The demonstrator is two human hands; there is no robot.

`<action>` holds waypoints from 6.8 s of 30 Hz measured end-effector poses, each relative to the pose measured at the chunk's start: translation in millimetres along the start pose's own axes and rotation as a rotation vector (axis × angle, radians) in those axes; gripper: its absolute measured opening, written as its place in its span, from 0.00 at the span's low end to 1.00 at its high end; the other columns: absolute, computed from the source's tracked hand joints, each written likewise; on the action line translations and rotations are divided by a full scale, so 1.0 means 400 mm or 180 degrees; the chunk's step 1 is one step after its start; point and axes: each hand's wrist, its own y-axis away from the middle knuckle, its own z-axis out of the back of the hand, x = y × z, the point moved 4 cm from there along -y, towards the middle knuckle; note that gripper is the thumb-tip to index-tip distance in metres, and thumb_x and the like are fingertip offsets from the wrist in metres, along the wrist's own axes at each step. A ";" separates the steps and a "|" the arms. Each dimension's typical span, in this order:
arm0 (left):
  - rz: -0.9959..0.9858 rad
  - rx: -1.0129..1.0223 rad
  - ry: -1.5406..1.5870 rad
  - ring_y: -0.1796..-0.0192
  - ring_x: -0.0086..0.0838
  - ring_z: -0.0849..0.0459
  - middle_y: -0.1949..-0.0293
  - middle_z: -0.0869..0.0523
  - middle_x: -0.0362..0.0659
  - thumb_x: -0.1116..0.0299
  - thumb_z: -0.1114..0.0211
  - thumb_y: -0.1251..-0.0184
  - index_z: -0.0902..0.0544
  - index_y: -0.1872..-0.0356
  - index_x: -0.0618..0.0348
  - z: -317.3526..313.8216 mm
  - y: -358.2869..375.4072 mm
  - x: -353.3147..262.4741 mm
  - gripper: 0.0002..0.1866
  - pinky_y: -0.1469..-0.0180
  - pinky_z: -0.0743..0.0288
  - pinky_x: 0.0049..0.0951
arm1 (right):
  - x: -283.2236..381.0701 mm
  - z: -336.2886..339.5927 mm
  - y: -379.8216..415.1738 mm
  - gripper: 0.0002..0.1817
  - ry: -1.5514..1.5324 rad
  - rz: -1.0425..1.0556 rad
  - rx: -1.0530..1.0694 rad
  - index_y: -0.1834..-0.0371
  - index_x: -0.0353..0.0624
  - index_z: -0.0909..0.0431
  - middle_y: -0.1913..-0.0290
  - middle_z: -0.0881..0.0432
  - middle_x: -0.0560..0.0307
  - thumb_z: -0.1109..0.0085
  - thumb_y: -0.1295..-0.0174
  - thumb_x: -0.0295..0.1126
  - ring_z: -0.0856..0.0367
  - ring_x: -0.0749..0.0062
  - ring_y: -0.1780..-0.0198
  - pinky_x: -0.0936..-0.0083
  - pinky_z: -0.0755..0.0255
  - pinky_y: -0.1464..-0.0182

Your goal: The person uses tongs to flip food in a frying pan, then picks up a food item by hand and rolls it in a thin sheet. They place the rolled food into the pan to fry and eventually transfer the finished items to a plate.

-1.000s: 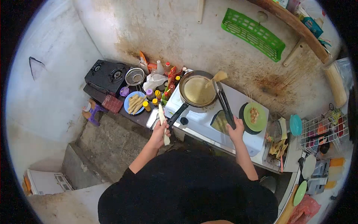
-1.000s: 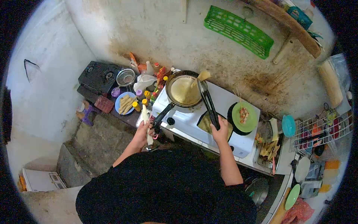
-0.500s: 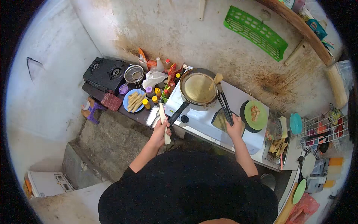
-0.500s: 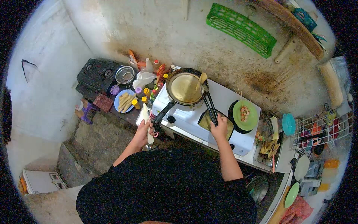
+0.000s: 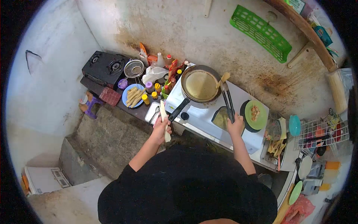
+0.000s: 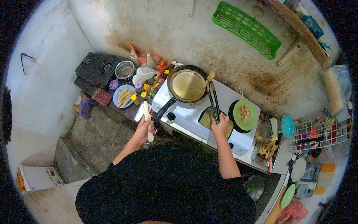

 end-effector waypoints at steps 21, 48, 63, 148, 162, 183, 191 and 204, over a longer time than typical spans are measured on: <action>0.0036 -0.0060 -0.0005 0.82 0.19 0.37 0.75 0.33 0.35 0.64 0.53 0.34 0.36 0.53 0.51 0.007 -0.009 -0.002 0.11 0.80 0.38 0.21 | -0.018 -0.002 -0.015 0.25 -0.0151 0.0010 -0.0230 0.54 0.41 0.29 0.66 0.30 0.48 0.38 0.60 0.34 0.28 0.54 0.61 0.67 0.34 0.58; 0.0263 0.0188 -0.0125 0.82 0.20 0.38 0.75 0.34 0.35 0.64 0.55 0.34 0.36 0.61 0.48 -0.094 0.000 -0.013 0.05 0.79 0.40 0.22 | 0.067 0.039 0.011 0.28 -0.0783 0.0069 0.0267 0.48 0.43 0.35 0.58 0.35 0.51 0.42 0.56 0.34 0.29 0.55 0.58 0.64 0.32 0.60; 0.0100 0.0142 -0.0222 0.82 0.18 0.38 0.73 0.34 0.35 0.64 0.52 0.35 0.37 0.57 0.48 -0.080 0.009 -0.015 0.08 0.78 0.38 0.20 | 0.060 -0.017 0.011 0.28 -0.0874 0.0241 0.0049 0.47 0.42 0.34 0.57 0.35 0.51 0.41 0.54 0.35 0.30 0.55 0.57 0.66 0.33 0.57; 0.0143 0.0033 -0.0199 0.82 0.19 0.38 0.76 0.33 0.35 0.64 0.53 0.35 0.36 0.58 0.52 -0.094 0.031 0.032 0.08 0.78 0.38 0.21 | 0.034 -0.035 -0.071 0.27 -0.0016 -0.0115 0.0310 0.47 0.41 0.35 0.56 0.35 0.49 0.42 0.53 0.35 0.28 0.53 0.58 0.64 0.32 0.58; 0.0099 0.0037 -0.0293 0.81 0.20 0.38 0.75 0.33 0.35 0.62 0.53 0.34 0.35 0.56 0.52 -0.091 0.027 0.033 0.10 0.76 0.37 0.22 | 0.034 -0.039 -0.082 0.28 -0.0089 -0.0265 0.0252 0.47 0.42 0.34 0.55 0.34 0.47 0.41 0.54 0.36 0.29 0.52 0.56 0.64 0.33 0.55; 0.0132 -0.0001 -0.0165 0.82 0.19 0.38 0.75 0.33 0.35 0.62 0.53 0.34 0.35 0.55 0.50 -0.080 0.025 0.027 0.10 0.77 0.37 0.23 | 0.048 -0.049 -0.104 0.28 -0.0190 0.0205 0.0002 0.47 0.41 0.35 0.56 0.34 0.50 0.42 0.54 0.36 0.28 0.54 0.58 0.64 0.32 0.58; 0.0129 -0.0017 -0.0224 0.83 0.19 0.40 0.75 0.34 0.35 0.62 0.54 0.34 0.36 0.56 0.50 -0.076 0.019 0.029 0.09 0.77 0.39 0.22 | 0.030 -0.089 -0.130 0.29 -0.0019 -0.0016 0.0171 0.47 0.43 0.35 0.56 0.35 0.50 0.41 0.55 0.37 0.28 0.55 0.59 0.65 0.31 0.59; 0.0121 0.0065 -0.0055 0.82 0.18 0.39 0.74 0.35 0.35 0.62 0.55 0.33 0.37 0.54 0.49 -0.064 0.032 0.019 0.10 0.77 0.38 0.21 | 0.064 -0.062 -0.120 0.29 -0.0202 0.0061 0.0056 0.47 0.42 0.35 0.56 0.35 0.51 0.41 0.55 0.37 0.28 0.55 0.59 0.65 0.31 0.59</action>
